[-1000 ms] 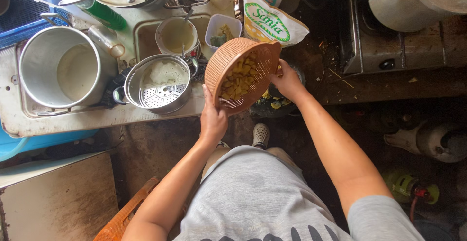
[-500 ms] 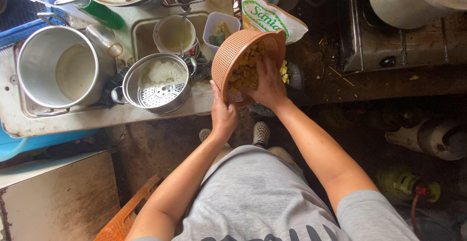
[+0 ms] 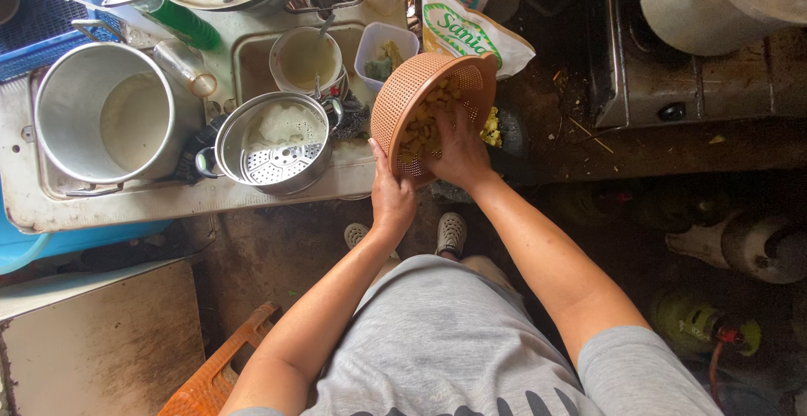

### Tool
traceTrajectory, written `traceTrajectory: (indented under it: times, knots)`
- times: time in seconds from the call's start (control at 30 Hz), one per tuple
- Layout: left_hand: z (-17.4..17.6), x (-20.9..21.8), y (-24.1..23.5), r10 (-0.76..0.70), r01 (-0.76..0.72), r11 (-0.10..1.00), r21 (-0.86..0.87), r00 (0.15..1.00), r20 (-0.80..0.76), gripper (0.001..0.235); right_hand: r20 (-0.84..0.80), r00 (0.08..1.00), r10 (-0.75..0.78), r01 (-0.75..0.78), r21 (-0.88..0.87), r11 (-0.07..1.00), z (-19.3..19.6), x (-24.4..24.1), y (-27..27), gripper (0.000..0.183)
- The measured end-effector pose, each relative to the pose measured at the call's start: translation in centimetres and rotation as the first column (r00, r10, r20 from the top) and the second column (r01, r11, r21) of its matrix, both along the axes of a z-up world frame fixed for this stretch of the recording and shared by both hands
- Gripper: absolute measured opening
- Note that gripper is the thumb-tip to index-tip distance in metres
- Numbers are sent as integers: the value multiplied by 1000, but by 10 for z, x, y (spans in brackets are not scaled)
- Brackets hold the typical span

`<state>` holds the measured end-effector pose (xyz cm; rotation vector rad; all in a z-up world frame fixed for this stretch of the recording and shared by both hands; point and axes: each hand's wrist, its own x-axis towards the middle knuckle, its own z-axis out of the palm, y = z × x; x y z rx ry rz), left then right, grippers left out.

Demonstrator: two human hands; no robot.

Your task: The person mashes yellow food items in a stone mortar using a pestle. They transfer more items from a brown plastic basket into the mortar by hand and use a green spatula to scrape the mixture from the sides.

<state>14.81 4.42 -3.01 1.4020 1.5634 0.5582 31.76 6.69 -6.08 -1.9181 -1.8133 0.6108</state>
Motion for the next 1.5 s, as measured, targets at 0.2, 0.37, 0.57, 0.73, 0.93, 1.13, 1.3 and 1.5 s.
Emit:
traceTrajectory:
  times: [0.2, 0.37, 0.57, 0.73, 0.93, 1.13, 1.3, 1.5]
  knots:
    - [22, 8, 0, 19, -18, 995, -98, 1000, 11, 91, 210, 975, 76, -86, 42, 995, 17, -8, 6, 80]
    - [11, 10, -1, 6, -6, 1000, 4, 1000, 7, 91, 402, 911, 94, -68, -77, 995, -23, 0, 6, 67]
    - [-7, 11, 4, 16, -18, 998, 56, 999, 33, 92, 433, 896, 101, -104, -17, 994, -52, 26, -6, 46]
    - [0, 11, 10, 23, -25, 998, 61, 999, 36, 93, 334, 938, 94, -101, 4, 995, -45, 36, -17, 35]
    - [1, 5, 11, 43, -43, 998, -51, 999, -1, 90, 181, 977, 114, -132, 93, 987, -23, 48, -37, 54]
    - [-7, 0, 9, 7, -7, 999, 45, 1000, -3, 92, 255, 966, -29, 43, -48, 998, -27, 91, -82, 70]
    - [-5, 2, 9, 8, -7, 999, 46, 1000, -13, 90, 304, 947, 100, -45, -181, 983, -41, 103, -78, 64]
    - [-6, 0, 7, 7, -5, 996, 90, 1000, -23, 89, 413, 896, 163, -106, -157, 982, -15, 106, -76, 65]
